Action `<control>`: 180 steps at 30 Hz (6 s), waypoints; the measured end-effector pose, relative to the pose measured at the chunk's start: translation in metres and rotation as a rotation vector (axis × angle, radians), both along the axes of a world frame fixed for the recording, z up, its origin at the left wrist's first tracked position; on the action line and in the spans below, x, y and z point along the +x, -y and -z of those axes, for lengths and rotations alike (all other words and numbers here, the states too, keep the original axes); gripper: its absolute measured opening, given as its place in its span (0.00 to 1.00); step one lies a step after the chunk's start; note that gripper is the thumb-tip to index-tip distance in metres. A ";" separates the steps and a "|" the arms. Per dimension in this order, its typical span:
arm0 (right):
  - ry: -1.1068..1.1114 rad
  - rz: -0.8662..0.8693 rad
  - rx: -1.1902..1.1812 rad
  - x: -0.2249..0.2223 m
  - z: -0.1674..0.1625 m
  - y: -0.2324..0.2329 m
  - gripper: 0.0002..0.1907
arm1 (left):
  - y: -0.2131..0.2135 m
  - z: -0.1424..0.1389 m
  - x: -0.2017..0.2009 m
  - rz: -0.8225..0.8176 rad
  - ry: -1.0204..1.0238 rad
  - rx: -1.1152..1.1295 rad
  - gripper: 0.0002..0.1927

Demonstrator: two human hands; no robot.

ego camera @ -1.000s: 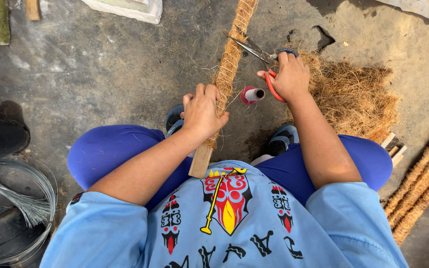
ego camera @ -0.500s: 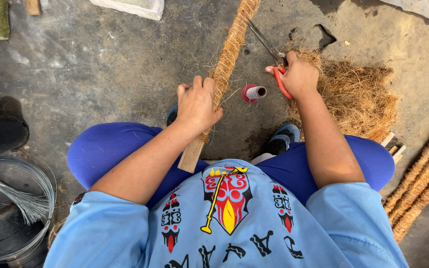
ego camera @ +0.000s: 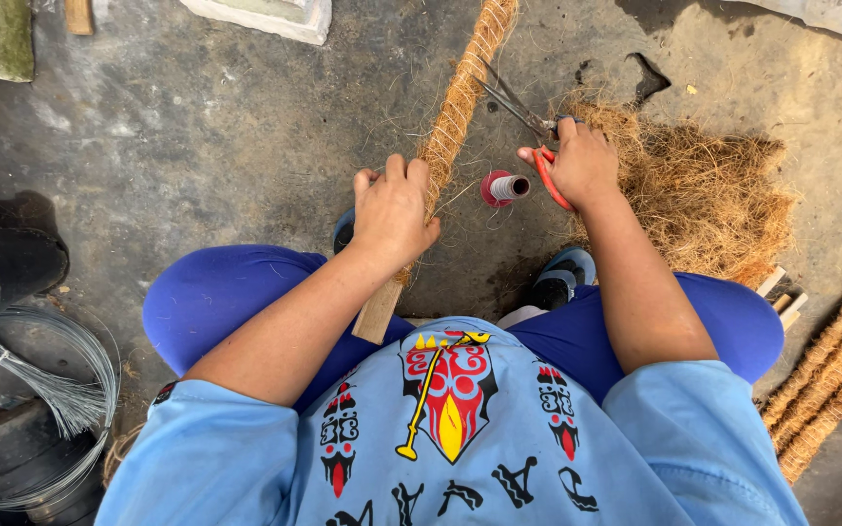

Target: The person sits on the ground holding a pole wrapped in coconut coir fiber and uses scissors to trim off loose excess fibers along its length. They rotate the pole to reach new sections and continue cutting the protruding fibers, with finished coir-wrapped poles stacked nearby.

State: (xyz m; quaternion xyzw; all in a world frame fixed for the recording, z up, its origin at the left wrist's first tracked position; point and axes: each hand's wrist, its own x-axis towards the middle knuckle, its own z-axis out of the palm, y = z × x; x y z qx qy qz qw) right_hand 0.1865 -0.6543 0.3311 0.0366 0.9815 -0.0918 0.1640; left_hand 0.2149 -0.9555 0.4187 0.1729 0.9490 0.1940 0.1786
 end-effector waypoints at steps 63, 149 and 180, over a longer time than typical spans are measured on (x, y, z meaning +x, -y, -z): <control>-0.187 0.022 -0.120 -0.363 0.198 0.009 0.42 | -0.044 0.292 -0.395 -0.466 0.453 0.990 0.30; -0.220 -0.290 -0.039 -0.462 0.173 -0.057 0.42 | -0.082 0.252 -0.531 -0.565 0.715 0.973 0.25; -0.087 0.021 -0.235 -0.492 0.158 -0.074 0.37 | -0.081 0.216 -0.600 -0.839 1.018 1.383 0.27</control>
